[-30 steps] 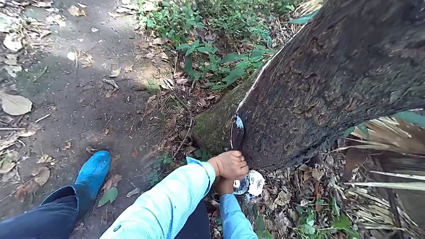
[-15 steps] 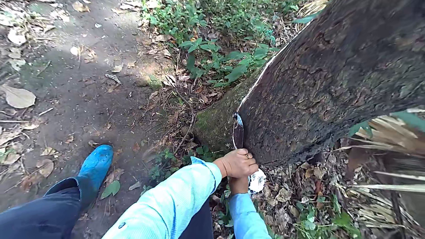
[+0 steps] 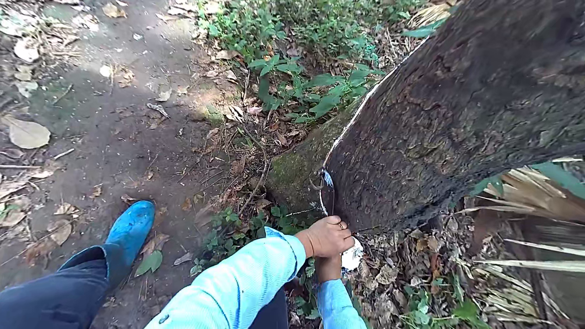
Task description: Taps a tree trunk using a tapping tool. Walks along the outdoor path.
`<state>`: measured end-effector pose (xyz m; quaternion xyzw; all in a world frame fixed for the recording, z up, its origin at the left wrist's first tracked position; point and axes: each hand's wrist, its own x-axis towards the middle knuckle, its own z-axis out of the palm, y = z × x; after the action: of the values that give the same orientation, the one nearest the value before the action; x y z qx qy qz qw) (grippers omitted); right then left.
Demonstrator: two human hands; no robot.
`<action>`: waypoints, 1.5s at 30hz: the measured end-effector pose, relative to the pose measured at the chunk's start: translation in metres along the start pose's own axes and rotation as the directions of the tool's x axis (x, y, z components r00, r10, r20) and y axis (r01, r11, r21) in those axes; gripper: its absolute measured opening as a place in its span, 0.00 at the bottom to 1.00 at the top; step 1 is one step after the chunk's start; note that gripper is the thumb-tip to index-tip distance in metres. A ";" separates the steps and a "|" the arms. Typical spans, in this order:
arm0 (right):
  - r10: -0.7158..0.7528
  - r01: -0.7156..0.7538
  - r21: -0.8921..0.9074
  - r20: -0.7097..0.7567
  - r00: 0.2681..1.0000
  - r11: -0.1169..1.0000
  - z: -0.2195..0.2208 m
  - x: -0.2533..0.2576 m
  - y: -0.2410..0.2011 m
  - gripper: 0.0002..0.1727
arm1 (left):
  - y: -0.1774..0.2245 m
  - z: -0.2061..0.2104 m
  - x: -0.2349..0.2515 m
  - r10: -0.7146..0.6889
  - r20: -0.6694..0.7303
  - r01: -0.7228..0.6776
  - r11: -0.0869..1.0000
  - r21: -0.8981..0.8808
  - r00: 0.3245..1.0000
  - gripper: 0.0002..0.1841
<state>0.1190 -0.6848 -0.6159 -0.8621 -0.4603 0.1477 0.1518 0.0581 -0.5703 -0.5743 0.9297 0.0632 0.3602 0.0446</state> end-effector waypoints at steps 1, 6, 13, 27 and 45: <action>0.002 -0.002 0.001 -0.015 1.000 1.000 -0.002 0.006 -0.001 0.16 | -0.004 0.001 0.004 -0.007 -0.036 0.008 1.000 0.022 0.999 0.10; 0.113 -0.114 0.006 0.115 0.987 0.993 0.001 -0.012 0.021 0.20 | 0.021 0.012 -0.008 -0.068 0.119 0.079 0.992 -0.095 0.991 0.06; 0.092 -0.094 0.003 0.143 0.985 0.996 -0.002 -0.020 0.030 0.19 | 0.031 0.014 -0.010 -0.103 0.141 0.123 0.983 -0.137 0.985 0.08; 0.027 -0.025 -0.032 0.079 0.996 0.999 -0.058 -0.097 0.051 0.16 | 0.090 -0.005 0.000 -0.146 0.382 0.300 0.873 -0.385 0.913 0.13; -0.295 0.238 0.464 0.054 0.954 0.853 -0.048 -0.132 -0.019 0.28 | 0.050 -0.150 0.046 -0.004 1.000 0.316 0.949 -0.006 0.031 0.27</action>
<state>0.0535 -0.7915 -0.5498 -0.7201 -0.5367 0.2809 0.3384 -0.0058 -0.6076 -0.4269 0.8943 0.0784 -0.3809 0.2213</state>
